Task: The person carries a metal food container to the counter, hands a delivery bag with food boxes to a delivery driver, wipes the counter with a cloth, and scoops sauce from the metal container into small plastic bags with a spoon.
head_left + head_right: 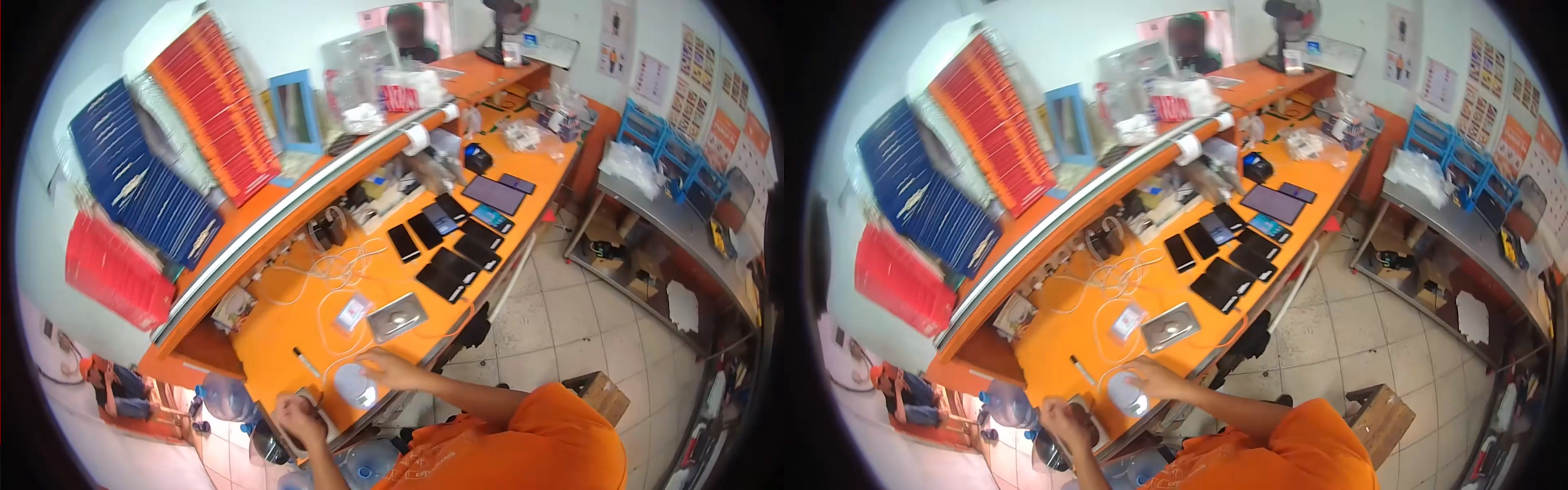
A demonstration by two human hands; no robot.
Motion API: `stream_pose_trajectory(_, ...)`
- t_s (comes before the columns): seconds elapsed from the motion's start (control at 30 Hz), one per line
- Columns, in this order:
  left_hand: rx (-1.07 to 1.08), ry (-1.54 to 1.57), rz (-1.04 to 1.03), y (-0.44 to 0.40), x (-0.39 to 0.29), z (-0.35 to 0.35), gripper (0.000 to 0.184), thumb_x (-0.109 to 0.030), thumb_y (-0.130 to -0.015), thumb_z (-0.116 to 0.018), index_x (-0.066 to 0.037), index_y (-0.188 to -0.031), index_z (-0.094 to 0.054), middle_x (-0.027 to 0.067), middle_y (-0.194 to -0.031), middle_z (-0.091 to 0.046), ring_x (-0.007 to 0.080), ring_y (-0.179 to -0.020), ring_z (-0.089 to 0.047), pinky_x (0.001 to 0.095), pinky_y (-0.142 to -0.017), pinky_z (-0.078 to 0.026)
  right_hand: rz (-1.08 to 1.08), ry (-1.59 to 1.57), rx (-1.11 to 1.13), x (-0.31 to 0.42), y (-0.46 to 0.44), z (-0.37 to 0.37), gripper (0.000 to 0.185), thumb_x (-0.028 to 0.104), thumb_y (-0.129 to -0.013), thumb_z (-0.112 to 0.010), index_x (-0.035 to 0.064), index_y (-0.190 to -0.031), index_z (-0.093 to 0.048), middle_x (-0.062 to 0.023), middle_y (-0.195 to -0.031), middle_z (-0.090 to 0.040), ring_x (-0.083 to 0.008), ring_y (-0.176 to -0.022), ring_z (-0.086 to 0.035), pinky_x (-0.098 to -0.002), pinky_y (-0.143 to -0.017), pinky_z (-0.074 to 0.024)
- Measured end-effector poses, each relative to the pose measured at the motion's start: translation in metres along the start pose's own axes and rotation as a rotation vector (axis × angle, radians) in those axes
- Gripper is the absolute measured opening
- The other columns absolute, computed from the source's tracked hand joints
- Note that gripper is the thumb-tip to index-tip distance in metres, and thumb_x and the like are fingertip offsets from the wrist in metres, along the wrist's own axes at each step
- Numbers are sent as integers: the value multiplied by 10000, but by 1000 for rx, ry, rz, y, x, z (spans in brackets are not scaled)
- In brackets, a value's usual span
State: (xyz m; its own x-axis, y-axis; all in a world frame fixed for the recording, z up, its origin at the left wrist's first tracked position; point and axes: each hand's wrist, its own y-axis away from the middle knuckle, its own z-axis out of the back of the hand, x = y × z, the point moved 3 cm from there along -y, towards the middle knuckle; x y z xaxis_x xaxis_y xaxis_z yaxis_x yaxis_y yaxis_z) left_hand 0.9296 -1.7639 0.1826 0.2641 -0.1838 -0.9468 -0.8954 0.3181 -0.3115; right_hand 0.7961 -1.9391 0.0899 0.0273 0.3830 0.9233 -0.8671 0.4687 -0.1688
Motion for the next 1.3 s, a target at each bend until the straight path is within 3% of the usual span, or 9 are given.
stream_pose_trajectory(0.1, 470, -124, -347, 52, -6, -154, 74, -41, -787, -521, -17, -732, -563, 85, -702, -562, 213, -690, -530, 317, -680, -428, -484, -727, -157, -48, 59, 98, 442, 395, -1006, -465, 67, -1295, -541, -61, -1204, -596, -194, -1132, -562, -350, -967, -440)
stream_pose_trajectory(0.2, 969, -94, -528, 148, -9, -307, 252, -171, -828, -556, -39, -1024, -641, 164, -1111, -618, 368, -1072, -556, 451, -943, -403, -519, -1252, -349, -70, 122, 188, 531, 407, -1017, -414, 45, -1405, -402, -98, -1252, -570, -206, -1176, -546, -350, -963, -453)
stream_pose_trajectory(0.37, 1407, 116, -718, 249, 15, -446, 519, -434, -942, -380, -17, -1120, -632, 200, -1263, -566, 399, -1206, -495, 537, -1050, -311, 135, -1331, -463, -86, 191, 270, 580, 404, -985, -402, 47, -1435, -329, -119, -1345, -490, -217, -1264, -479, -345, -1014, -418)
stream_pose_trajectory(0.47, 1423, 153, -764, 262, 23, -497, 567, -471, -936, -343, -15, -1134, -617, 209, -1251, -569, 409, -1199, -499, 555, -1046, -306, 287, -778, -640, -97, 206, 322, 723, 345, -930, -551, 95, -1516, -210, -100, -1425, -421, -202, -1291, -450, -354, -1025, -396)
stream_pose_trajectory(0.57, 1346, 133, -760, 251, 55, -555, 466, -408, -926, -407, -26, -1092, -617, 192, -1138, -610, 395, -1054, -571, 534, -978, -378, -406, -1360, -805, -136, 213, 359, 462, 297, -984, -379, 26, -1352, -446, -97, -1345, -526, -189, -1259, -489, -272, -1029, -384)
stream_pose_trajectory(0.77, 1254, -39, -478, 191, 131, -682, 220, -179, -869, -514, -53, -1024, -606, 192, -822, -642, 361, -723, -635, 400, -633, -506, -443, -1137, -725, -116, 172, 519, 420, 208, -983, -462, -26, -1332, -439, -120, -1366, -506, -236, -1242, -504, -375, -993, -442)
stream_pose_trajectory(1.03, 1211, -84, -101, 177, 168, -864, 271, 91, -801, -485, -42, -1000, -612, 138, -857, -651, 256, -792, -650, 346, -697, -510, -463, -505, -811, -179, 146, 737, 287, 59, -964, -446, -8, -1206, -584, -131, -1062, -661, -208, -848, -669, -309, -712, -541)
stream_pose_trajectory(1.17, 1077, 150, -349, 152, 209, -973, 302, 136, -732, -460, -31, -926, -620, 120, -841, -632, 266, -805, -635, 330, -704, -501, -313, -305, -732, -277, 139, 790, 377, -102, -826, -384, -8, -1104, -619, -109, -1041, -657, -205, -905, -650, -327, -712, -563)
stream_pose_trajectory(1.3, 928, -17, 47, 129, 252, -1042, 243, 128, -724, -460, -12, -850, -614, 126, -724, -628, 255, -671, -636, 332, -621, -500, -504, -152, -321, -368, 86, 826, 339, -156, -693, -394, -11, -854, -655, -107, -858, -684, -202, -795, -663, -288, -652, -532)
